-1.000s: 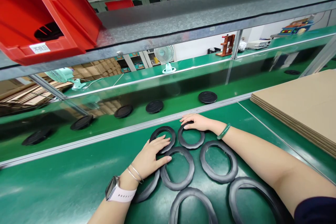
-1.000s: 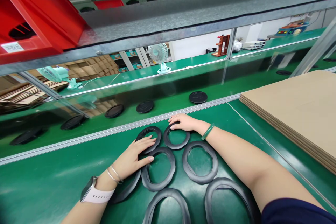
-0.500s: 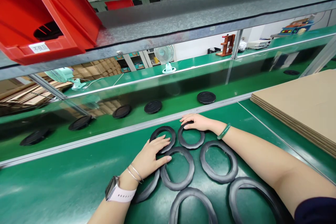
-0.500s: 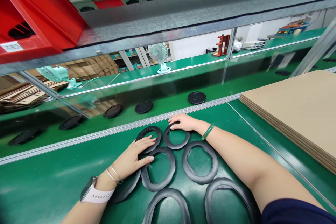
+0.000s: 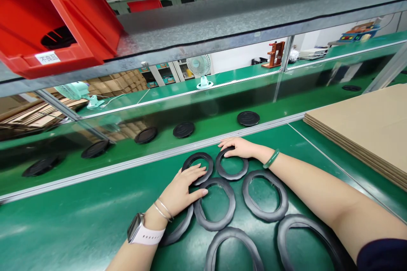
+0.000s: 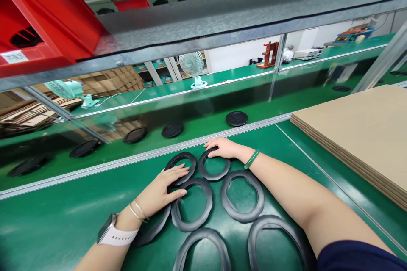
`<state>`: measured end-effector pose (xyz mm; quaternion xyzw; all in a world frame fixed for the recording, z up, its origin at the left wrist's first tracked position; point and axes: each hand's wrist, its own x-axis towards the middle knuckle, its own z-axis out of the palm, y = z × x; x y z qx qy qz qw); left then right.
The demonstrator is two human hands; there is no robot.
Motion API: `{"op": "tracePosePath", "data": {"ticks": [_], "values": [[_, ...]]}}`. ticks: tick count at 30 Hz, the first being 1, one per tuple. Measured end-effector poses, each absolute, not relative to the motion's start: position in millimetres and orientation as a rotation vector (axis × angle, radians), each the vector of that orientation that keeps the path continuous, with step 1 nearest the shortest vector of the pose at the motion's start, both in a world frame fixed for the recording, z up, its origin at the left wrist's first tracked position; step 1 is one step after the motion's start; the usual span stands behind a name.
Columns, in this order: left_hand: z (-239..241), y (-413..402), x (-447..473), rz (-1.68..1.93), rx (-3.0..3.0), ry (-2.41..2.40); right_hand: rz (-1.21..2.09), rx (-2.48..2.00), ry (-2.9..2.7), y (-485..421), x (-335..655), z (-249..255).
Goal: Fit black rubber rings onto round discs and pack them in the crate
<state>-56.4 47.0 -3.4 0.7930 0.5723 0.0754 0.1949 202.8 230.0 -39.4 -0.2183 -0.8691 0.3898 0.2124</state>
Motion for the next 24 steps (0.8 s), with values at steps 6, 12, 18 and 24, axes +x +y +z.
{"op": "tracePosePath", "data": {"ticks": [6,12,18,24], "values": [[-6.0,47.4,-58.3,0.24,2.242,1.594,1.1,-0.634,-2.36,230.3,203.9,-40.3],[-5.1,47.5,-57.1,0.215,2.236,1.608,1.101,-0.613,-2.371,230.6,204.9,-39.5],[-6.6,47.7,-58.9,0.243,2.257,1.591,1.082,-0.605,-2.388,230.4,203.6,-39.6],[-7.8,47.9,-59.9,0.226,2.252,1.607,1.101,-0.595,-2.401,229.9,203.4,-35.6]]}}
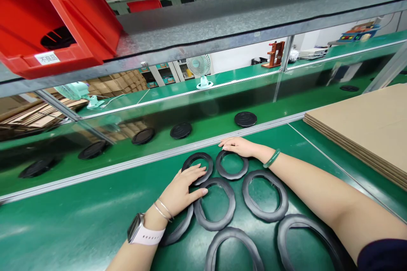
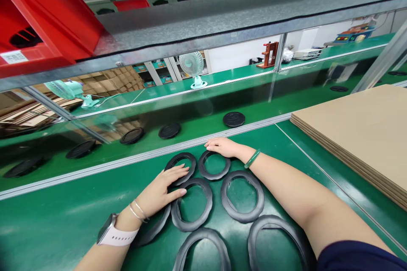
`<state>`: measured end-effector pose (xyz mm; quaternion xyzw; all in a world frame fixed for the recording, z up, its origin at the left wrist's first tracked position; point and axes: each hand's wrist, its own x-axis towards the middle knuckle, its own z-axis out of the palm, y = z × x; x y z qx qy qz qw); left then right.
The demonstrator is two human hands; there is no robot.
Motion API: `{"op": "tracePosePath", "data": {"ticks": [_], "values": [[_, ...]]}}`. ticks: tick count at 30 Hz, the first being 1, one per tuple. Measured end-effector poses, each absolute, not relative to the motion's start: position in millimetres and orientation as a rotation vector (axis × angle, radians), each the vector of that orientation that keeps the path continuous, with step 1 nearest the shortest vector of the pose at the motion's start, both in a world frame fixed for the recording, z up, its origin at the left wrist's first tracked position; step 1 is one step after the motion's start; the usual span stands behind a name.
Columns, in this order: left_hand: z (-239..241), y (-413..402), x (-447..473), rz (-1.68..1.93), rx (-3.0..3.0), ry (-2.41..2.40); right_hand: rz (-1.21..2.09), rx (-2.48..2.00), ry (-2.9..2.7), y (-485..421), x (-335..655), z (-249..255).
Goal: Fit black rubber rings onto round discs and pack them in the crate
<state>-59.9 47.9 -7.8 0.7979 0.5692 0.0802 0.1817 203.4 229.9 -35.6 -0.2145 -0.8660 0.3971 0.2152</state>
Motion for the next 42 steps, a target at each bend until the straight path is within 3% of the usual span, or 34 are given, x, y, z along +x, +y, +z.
{"op": "tracePosePath", "data": {"ticks": [42], "values": [[-5.6,47.6,-56.5,0.164,2.209,1.646,1.016,-0.55,-2.44,233.1,203.6,-41.0]]}}
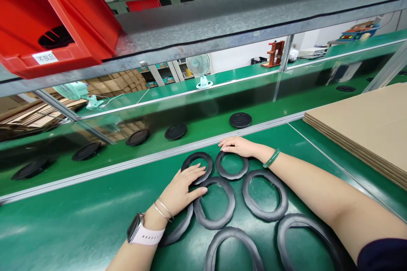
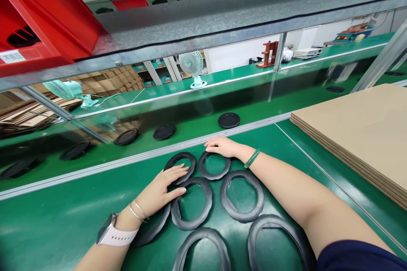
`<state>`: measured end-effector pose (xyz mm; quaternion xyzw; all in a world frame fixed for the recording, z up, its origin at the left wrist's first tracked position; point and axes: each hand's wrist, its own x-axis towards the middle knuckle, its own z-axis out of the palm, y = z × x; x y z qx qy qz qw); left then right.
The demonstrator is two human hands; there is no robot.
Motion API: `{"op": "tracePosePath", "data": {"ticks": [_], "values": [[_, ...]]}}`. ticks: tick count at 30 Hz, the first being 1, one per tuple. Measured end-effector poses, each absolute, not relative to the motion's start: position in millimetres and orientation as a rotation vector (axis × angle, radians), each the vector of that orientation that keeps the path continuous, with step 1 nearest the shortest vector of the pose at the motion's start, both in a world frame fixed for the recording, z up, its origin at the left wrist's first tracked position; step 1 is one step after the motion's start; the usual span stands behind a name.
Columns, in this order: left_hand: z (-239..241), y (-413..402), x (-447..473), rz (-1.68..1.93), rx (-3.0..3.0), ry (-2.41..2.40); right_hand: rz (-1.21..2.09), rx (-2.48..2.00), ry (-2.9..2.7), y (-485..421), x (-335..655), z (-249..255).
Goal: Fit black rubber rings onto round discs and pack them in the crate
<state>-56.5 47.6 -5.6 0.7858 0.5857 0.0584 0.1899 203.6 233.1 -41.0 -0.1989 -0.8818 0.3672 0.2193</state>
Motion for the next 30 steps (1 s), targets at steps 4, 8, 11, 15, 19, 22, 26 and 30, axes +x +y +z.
{"op": "tracePosePath", "data": {"ticks": [4,8,11,15,19,22,26,30], "values": [[-5.6,48.4,-55.6,0.163,2.208,1.649,1.007,-0.54,-2.445,234.1,203.5,-42.1],[-4.6,48.7,-55.4,0.161,2.212,1.645,1.011,-0.541,-2.433,235.0,203.4,-43.8],[-4.1,48.2,-55.6,0.167,2.208,1.643,1.026,-0.551,-2.417,235.0,203.5,-44.5],[-4.6,47.9,-55.7,0.157,2.206,1.648,1.016,-0.553,-2.426,235.1,203.6,-44.8],[-5.4,48.4,-55.9,0.153,2.215,1.65,0.996,-0.547,-2.443,235.7,203.5,-45.4],[-5.9,48.7,-56.4,0.157,2.219,1.645,1.004,-0.546,-2.436,235.9,203.3,-46.0],[-6.5,48.2,-57.5,0.197,2.245,1.619,1.018,-0.551,-2.427,236.1,203.4,-46.3],[-6.5,47.4,-58.1,0.213,2.25,1.616,1.019,-0.544,-2.428,235.8,203.9,-44.9]]}}
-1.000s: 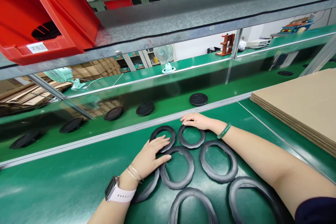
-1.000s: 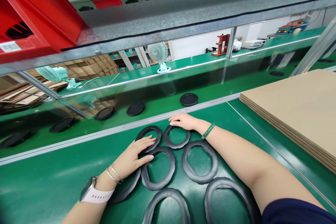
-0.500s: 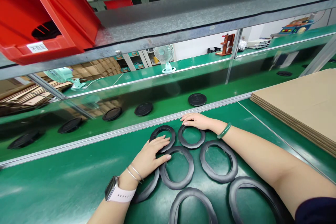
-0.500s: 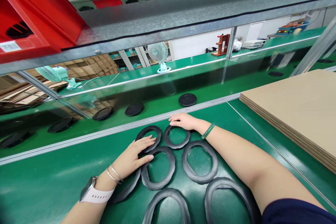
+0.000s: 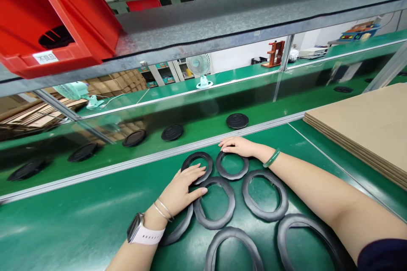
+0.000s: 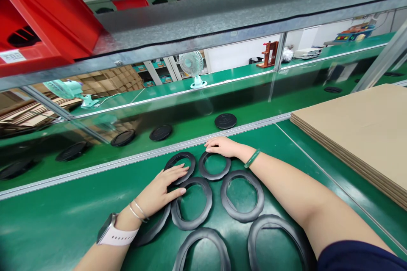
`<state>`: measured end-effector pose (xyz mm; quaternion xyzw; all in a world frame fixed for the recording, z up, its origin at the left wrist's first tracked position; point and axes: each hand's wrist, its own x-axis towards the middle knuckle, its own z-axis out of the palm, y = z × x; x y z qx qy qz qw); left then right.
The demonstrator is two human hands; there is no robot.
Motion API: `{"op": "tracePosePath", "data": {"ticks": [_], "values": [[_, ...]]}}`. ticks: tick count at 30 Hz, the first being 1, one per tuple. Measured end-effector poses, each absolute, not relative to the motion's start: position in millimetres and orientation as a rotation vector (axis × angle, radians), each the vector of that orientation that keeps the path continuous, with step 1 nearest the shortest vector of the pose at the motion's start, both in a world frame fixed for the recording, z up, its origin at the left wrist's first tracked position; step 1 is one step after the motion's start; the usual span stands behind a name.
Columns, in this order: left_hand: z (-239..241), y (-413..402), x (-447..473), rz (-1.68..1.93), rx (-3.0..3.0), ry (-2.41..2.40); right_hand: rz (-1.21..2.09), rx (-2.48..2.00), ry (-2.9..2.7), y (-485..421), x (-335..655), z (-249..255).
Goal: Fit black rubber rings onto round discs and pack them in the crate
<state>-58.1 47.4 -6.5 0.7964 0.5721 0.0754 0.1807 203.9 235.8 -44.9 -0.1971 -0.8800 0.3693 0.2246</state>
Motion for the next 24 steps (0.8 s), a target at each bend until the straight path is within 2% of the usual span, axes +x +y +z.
{"op": "tracePosePath", "data": {"ticks": [24], "values": [[-5.6,48.2,-57.4,0.198,2.228,1.621,1.019,-0.556,-2.427,234.5,203.8,-43.2]]}}
